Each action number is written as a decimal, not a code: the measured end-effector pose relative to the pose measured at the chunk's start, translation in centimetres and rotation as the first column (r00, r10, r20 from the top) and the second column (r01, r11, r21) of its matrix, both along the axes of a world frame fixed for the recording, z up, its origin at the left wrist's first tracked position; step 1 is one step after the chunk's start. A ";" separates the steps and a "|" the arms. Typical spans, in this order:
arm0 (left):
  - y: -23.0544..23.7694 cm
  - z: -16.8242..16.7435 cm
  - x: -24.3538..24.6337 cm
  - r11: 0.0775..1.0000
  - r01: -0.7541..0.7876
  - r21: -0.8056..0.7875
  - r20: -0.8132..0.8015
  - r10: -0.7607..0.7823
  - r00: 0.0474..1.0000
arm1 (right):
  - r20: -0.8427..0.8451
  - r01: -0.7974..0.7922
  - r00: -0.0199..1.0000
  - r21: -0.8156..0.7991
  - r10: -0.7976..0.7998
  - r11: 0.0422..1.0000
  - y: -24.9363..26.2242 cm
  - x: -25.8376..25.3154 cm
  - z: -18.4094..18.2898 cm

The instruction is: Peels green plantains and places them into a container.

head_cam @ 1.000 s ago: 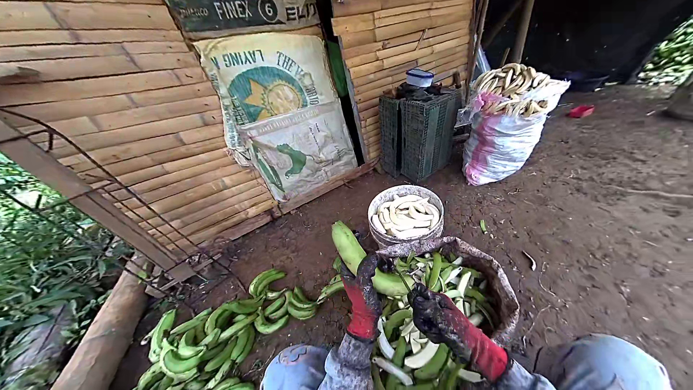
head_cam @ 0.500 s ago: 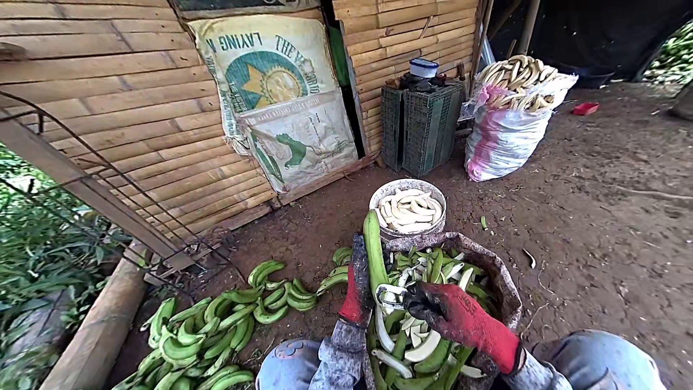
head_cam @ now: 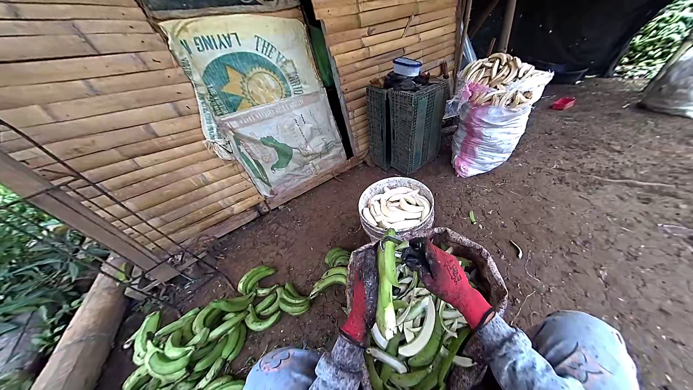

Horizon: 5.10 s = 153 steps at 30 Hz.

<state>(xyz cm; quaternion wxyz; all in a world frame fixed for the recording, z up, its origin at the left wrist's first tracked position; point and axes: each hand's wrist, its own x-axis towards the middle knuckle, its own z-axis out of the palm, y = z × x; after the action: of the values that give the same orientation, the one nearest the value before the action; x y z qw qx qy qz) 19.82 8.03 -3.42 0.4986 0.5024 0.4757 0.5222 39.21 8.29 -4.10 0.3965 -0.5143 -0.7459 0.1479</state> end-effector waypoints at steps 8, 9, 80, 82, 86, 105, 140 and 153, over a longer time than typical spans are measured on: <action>0.9 -2.2 -0.5 0.999 -0.014 0.035 -0.122 0.018 0.992 | 0.112 0.130 0.986 -0.050 -0.124 0.990 0.7 -0.7 -1.1; 0.6 -1.9 -0.4 1.000 -0.019 0.018 -0.136 0.022 0.990 | 0.120 0.130 0.986 -0.101 -0.117 0.986 0.9 -0.9 -1.3; 0.9 -0.5 -0.2 0.980 -0.195 0.034 -0.089 0.197 0.976 | 0.154 0.067 0.985 0.036 -0.072 0.997 -3.0 -2.7 -2.8; 0.5 -1.1 -0.4 0.999 -0.041 0.007 -0.138 0.041 0.990 | 0.129 0.100 0.987 -0.002 -0.099 0.995 -2.2 -2.4 -3.5; -1.8 0.1 -0.5 0.957 0.266 -0.118 -0.534 -0.287 0.795 | 0.107 0.284 0.959 -0.409 -0.263 0.868 0.4 0.3 -1.4; 0.3 -2.3 -0.4 0.997 -0.081 -0.007 0.097 0.081 0.992 | 0.119 0.063 0.992 -0.173 -0.043 0.983 -1.3 -2.7 -2.0; 2.1 -0.3 -1.3 0.934 -0.348 -0.082 0.334 0.355 0.873 | -0.148 0.011 0.985 -0.459 -0.089 0.889 3.9 -4.9 0.3; 2.4 3.2 -5.9 0.827 -0.562 0.013 0.540 0.468 0.700 | 0.191 0.088 0.981 -0.372 -0.016 0.924 19.7 -7.5 1.1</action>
<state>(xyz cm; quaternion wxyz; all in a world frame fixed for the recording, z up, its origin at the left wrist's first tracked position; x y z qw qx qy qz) 13.92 10.46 -0.25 0.3935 0.2324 0.3983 0.7953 31.67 27.98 -2.99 0.2229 -0.6124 -0.7227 0.2303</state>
